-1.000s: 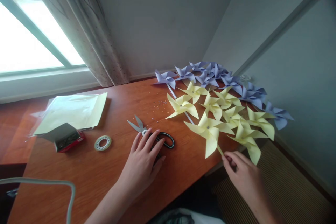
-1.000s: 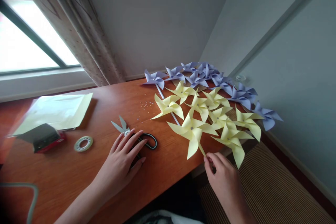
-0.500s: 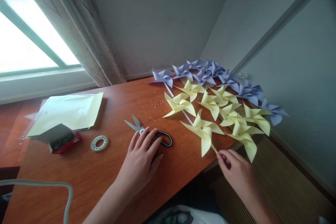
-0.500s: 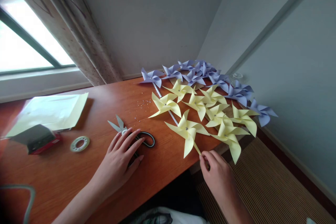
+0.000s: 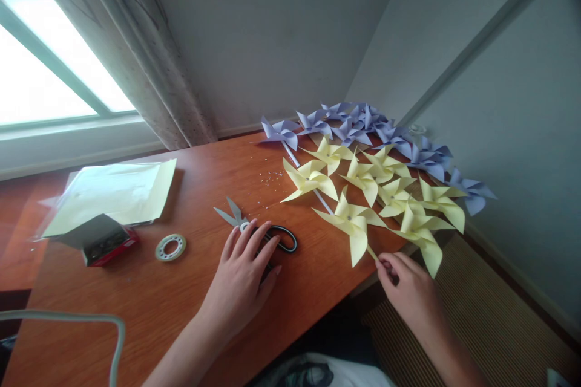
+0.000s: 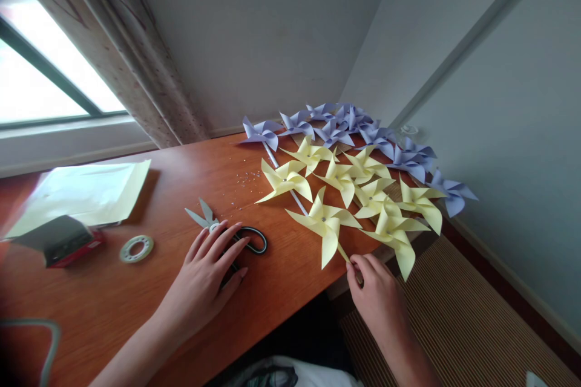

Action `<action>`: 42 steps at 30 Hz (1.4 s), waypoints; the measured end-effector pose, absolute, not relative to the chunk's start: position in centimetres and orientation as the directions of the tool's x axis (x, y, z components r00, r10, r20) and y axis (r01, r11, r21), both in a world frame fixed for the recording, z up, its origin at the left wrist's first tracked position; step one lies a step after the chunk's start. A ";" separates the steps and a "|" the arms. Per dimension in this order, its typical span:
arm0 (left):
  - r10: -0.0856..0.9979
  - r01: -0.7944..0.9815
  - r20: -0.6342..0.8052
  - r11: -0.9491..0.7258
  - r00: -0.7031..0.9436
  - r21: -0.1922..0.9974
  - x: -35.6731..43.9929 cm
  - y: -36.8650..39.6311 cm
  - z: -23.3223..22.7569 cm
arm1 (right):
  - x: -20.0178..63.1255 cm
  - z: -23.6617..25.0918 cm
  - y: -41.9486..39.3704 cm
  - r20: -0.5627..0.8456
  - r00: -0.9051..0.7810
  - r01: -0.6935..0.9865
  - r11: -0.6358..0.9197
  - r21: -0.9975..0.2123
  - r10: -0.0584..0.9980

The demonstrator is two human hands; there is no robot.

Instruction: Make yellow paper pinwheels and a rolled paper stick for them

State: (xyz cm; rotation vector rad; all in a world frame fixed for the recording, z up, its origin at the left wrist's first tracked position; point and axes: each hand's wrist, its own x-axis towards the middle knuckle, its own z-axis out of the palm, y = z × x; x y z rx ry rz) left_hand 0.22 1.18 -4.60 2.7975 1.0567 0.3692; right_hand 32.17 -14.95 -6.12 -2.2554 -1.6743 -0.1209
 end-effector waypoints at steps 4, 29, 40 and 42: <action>0.663 0.632 0.179 -0.747 0.726 0.204 0.2 1.1 -4.6 | 32.2 -6.1 -15.0 0.253 0.289 0.949 -0.242 -0.200 0.923; 0.668 0.634 0.185 -0.743 0.721 0.214 0.3 1.1 -4.3 | 31.6 -5.6 -15.4 0.296 0.301 0.945 -0.243 -0.217 0.907; 0.671 0.632 0.177 -0.739 0.720 0.232 0.2 1.2 -4.4 | 31.3 -3.2 -14.0 0.357 0.312 0.944 -0.245 -0.220 0.880; 0.673 0.631 0.179 -0.737 0.717 0.242 0.2 1.1 -4.3 | 31.2 -2.7 -13.3 0.386 0.279 0.953 -0.202 -0.228 0.879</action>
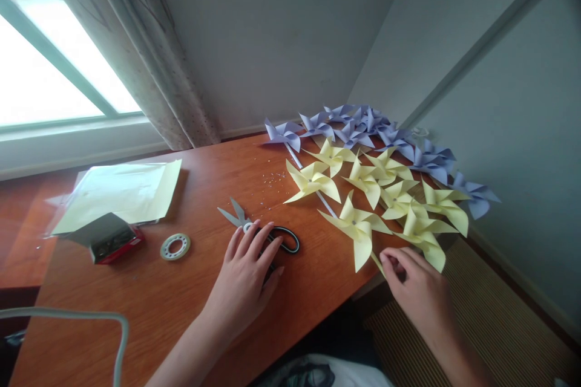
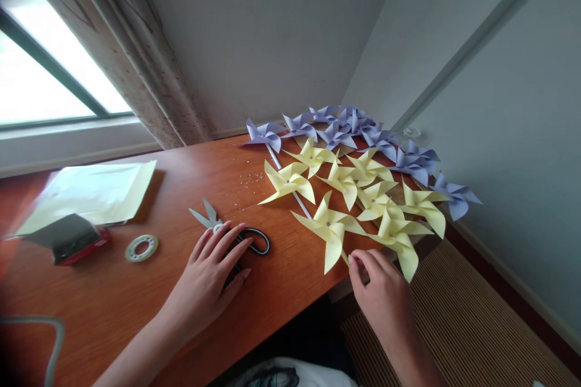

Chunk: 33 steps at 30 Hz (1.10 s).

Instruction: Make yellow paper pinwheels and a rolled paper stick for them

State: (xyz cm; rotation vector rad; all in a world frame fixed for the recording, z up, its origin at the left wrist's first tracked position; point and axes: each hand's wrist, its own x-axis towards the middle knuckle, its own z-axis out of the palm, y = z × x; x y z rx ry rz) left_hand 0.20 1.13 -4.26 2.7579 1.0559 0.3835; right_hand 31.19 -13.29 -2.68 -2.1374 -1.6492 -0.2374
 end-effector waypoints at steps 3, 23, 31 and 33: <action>0.677 0.631 0.174 -0.733 0.715 0.255 0.3 1.1 -4.1 | 30.2 -1.7 -12.1 0.417 0.251 0.952 -0.146 -0.269 0.873; 0.696 0.638 0.148 -0.708 0.702 0.303 0.4 1.0 -3.7 | 19.3 -1.6 -1.3 0.365 0.125 0.875 0.072 -0.479 0.922; 0.689 0.636 0.135 -0.715 0.712 0.292 0.3 0.9 -3.3 | 23.1 0.9 4.1 0.144 0.230 0.949 -0.188 -0.253 0.963; 0.686 0.632 0.140 -0.717 0.714 0.293 0.3 0.9 -3.2 | 23.3 0.7 4.9 0.128 0.228 0.950 -0.191 -0.249 0.965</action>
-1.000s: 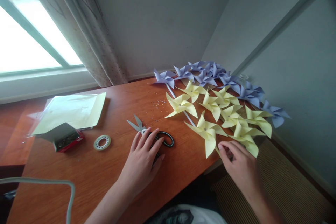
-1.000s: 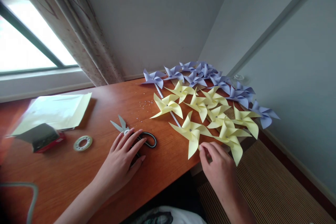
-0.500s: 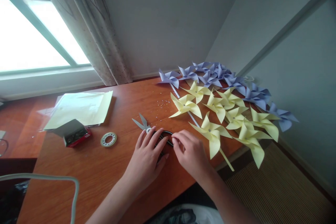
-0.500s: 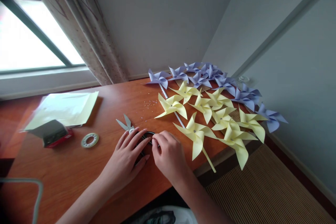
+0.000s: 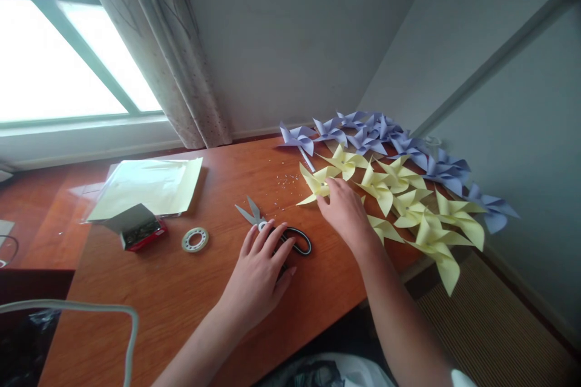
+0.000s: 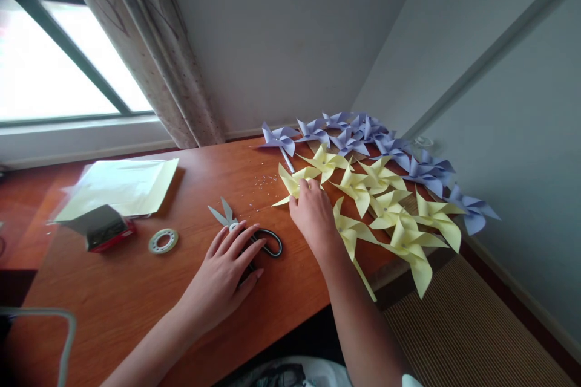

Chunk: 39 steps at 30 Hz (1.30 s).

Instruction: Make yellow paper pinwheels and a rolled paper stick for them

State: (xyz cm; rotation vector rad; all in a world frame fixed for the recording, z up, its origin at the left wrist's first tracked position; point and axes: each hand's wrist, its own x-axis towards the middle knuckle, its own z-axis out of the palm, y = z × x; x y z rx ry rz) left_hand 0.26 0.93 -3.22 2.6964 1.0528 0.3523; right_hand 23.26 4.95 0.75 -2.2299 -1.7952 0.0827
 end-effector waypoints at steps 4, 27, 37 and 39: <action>0.690 0.630 0.150 -0.713 0.708 0.307 0.2 0.9 -3.2 | 23.0 0.1 5.6 0.114 0.220 0.949 -0.185 -0.254 0.969; 0.682 0.633 0.125 -0.720 0.720 0.283 0.2 1.1 -3.5 | 27.9 1.9 -4.6 0.249 0.314 0.927 -0.240 -0.288 0.916; 0.673 0.627 0.167 -0.735 0.720 0.258 0.2 1.2 -3.8 | 32.9 -4.1 -13.9 0.013 0.479 0.876 -0.477 -0.070 0.878; 0.674 0.628 0.172 -0.735 0.719 0.255 0.2 1.2 -4.0 | 33.2 -4.7 -13.8 -0.012 0.480 0.873 -0.479 -0.091 0.877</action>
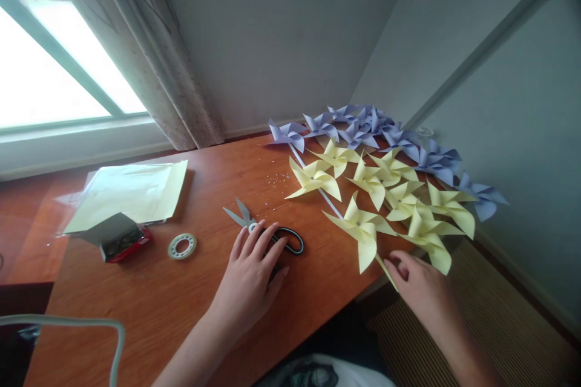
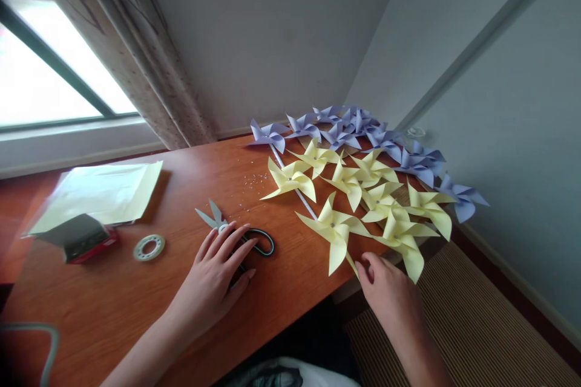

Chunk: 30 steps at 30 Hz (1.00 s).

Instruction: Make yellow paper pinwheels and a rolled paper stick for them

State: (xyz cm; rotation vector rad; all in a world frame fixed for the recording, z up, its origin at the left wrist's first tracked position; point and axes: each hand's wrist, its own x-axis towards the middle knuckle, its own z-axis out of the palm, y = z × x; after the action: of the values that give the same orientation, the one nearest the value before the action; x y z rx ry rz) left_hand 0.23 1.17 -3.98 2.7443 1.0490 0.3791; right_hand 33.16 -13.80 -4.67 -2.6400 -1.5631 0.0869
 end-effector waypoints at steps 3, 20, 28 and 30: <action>0.675 0.630 0.173 -0.735 0.718 0.253 0.2 1.2 -4.1 | 33.5 -5.0 -13.5 -0.035 0.467 0.874 -0.467 -0.134 0.884; 0.668 0.618 0.189 -0.740 0.720 0.264 0.1 1.3 -4.2 | 31.8 -4.4 -12.7 0.009 0.438 0.879 -0.426 -0.217 0.899; 0.674 0.626 0.172 -0.734 0.719 0.263 0.1 1.3 -4.1 | 32.1 -4.1 -12.0 -0.005 0.445 0.878 -0.438 -0.192 0.895; 0.674 0.628 0.167 -0.734 0.719 0.260 0.1 1.3 -4.1 | 32.6 -4.4 -11.9 -0.030 0.455 0.873 -0.453 -0.181 0.890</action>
State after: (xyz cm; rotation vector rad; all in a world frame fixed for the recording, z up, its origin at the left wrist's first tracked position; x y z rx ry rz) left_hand 0.11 1.27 -4.09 2.7389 1.0478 0.3733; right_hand 32.55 -11.92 -4.43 -2.5581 -1.5602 0.1817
